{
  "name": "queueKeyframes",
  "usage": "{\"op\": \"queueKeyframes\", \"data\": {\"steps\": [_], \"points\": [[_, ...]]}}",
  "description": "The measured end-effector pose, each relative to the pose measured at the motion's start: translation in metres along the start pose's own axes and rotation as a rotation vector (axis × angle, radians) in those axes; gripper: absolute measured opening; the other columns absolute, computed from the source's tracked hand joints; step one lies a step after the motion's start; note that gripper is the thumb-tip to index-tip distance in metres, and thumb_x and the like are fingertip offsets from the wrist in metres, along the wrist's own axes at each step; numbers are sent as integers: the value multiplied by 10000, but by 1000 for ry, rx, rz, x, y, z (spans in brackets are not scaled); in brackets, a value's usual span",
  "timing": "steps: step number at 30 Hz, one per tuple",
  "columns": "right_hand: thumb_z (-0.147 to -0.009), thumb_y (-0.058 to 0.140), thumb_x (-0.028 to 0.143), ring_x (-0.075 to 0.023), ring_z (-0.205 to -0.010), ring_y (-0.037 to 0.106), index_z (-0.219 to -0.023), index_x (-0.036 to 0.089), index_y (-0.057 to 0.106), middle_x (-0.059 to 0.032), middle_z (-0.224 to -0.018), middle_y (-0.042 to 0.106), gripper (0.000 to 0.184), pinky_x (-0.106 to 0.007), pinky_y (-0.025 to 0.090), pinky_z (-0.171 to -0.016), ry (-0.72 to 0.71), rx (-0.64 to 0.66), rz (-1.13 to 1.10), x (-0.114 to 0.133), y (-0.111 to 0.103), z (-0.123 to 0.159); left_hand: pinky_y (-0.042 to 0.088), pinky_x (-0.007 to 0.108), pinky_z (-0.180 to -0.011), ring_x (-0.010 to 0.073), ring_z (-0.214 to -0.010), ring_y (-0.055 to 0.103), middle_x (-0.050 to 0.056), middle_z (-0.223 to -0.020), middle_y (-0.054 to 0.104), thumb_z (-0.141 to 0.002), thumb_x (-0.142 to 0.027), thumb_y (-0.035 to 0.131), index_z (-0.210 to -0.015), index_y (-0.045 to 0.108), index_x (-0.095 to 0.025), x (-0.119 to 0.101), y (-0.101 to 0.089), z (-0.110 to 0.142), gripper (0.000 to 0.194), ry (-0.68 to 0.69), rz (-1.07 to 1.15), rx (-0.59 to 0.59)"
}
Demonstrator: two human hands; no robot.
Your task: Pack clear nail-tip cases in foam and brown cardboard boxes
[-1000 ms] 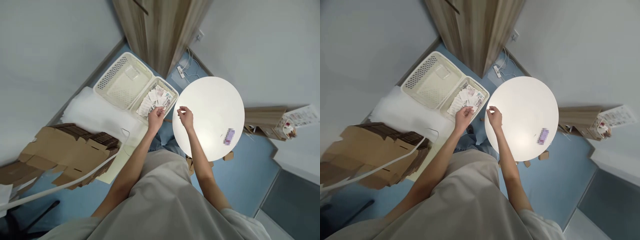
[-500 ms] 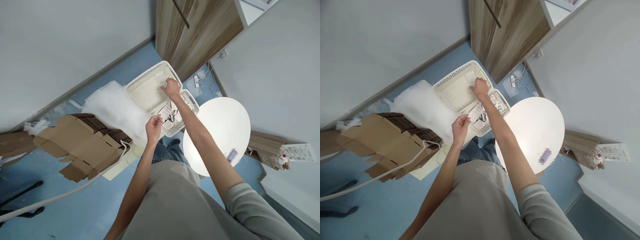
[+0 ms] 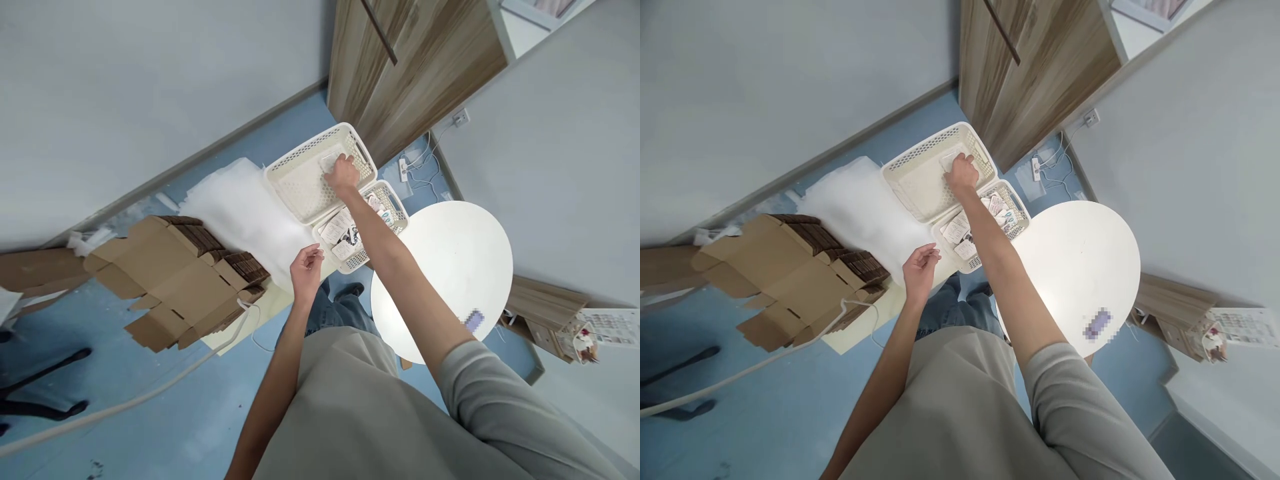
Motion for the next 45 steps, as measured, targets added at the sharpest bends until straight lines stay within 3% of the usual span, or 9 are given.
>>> {"op": "queueKeyframes", "data": {"steps": [2, 6, 12, 18, 24, 30, 35, 39, 45], "points": [[-911, 820, 479, -430, -1236, 689, -1393, 78, 540, -302, -1441, 560, 687, -627, 569, -1063, 104, -38, 42, -2, -17, 27, 630, 413, -967, 238, -978, 773, 75, -1046, 789, -911, -515, 713, -1142, 744, -230, 0, 7, -1, 368, 19, -3, 12], [-917, 781, 497, -394, -1262, 681, -1295, 161, 579, -208, -1366, 644, 545, -578, 569, -1077, 75, -94, -65, -9, -68, 115, 637, 390, -938, 223, -957, 772, 82, -1049, 791, -889, -529, 729, -1146, 741, -216, -7, 34, -2, 405, 80, 6, 76], [-822, 836, 494, -302, -1074, 760, -1138, 253, 642, -86, -1196, 756, 442, -445, 612, -962, 198, -224, -313, -94, -143, 284, 640, 394, -916, 231, -951, 783, 100, -1042, 801, -847, -557, 781, -1175, 736, -199, -26, 102, 18, 487, 110, 34, 293], [-755, 899, 517, -137, -587, 696, -1089, 262, 665, -27, -1181, 777, 481, -302, 563, -573, 353, -199, -743, -184, -157, 443, 613, 458, -1045, 350, -1314, 712, 193, -1441, 712, -749, -553, 916, -1373, 704, -234, -29, 196, 105, 732, 32, -25, 931], [-756, 913, 524, -102, -557, 702, -1090, 249, 683, -65, -1370, 738, 490, -288, 573, -550, 429, -276, -916, -242, -160, 562, 579, 555, -1124, 388, -1383, 667, 191, -1491, 687, -731, -493, 957, -1425, 707, -259, 1, 260, 194, 774, 12, -224, 1264], [-773, 926, 512, -170, -732, 809, -1285, 273, 698, -95, -1476, 708, 610, -246, 545, -541, 478, -294, -1043, -286, -154, 634, 546, 560, -1168, 405, -1442, 608, 162, -1615, 595, -718, -499, 971, -1461, 692, -239, 26, 300, 258, 836, -22, -463, 1397], [-767, 951, 464, -202, -743, 818, -1348, 265, 744, -117, -1411, 754, 648, -263, 550, -549, 508, -330, -1110, -318, -139, 673, 529, 587, -1171, 420, -1392, 639, 168, -1521, 675, -685, -494, 997, -1413, 735, -215, 43, 321, 298, 822, -42, -540, 1440], [-761, 964, 445, -246, -809, 830, -1391, 232, 751, -116, -1186, 840, 698, -287, 575, -602, 546, -316, -1143, -340, -120, 694, 518, 585, -1175, 408, -1349, 672, 174, -1423, 738, -671, -451, 1018, -1415, 735, -192, 63, 331, 316, 837, -96, -577, 1473], [-767, 953, 466, -255, -876, 831, -1443, 217, 724, -122, -1132, 849, 756, -262, 553, -574, 550, -252, -1252, -363, -96, 710, 489, 595, -1197, 410, -1361, 668, 181, -1411, 745, -652, -389, 1040, -1363, 768, -184, 90, 336, 320, 788, -194, -553, 1472]]}}
Point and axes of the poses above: each hand's wrist, its own z-axis away from the middle knuckle, its own y-axis out of the palm, x = y × z, the point moved 6 cm from there along -z, towards the middle knuckle
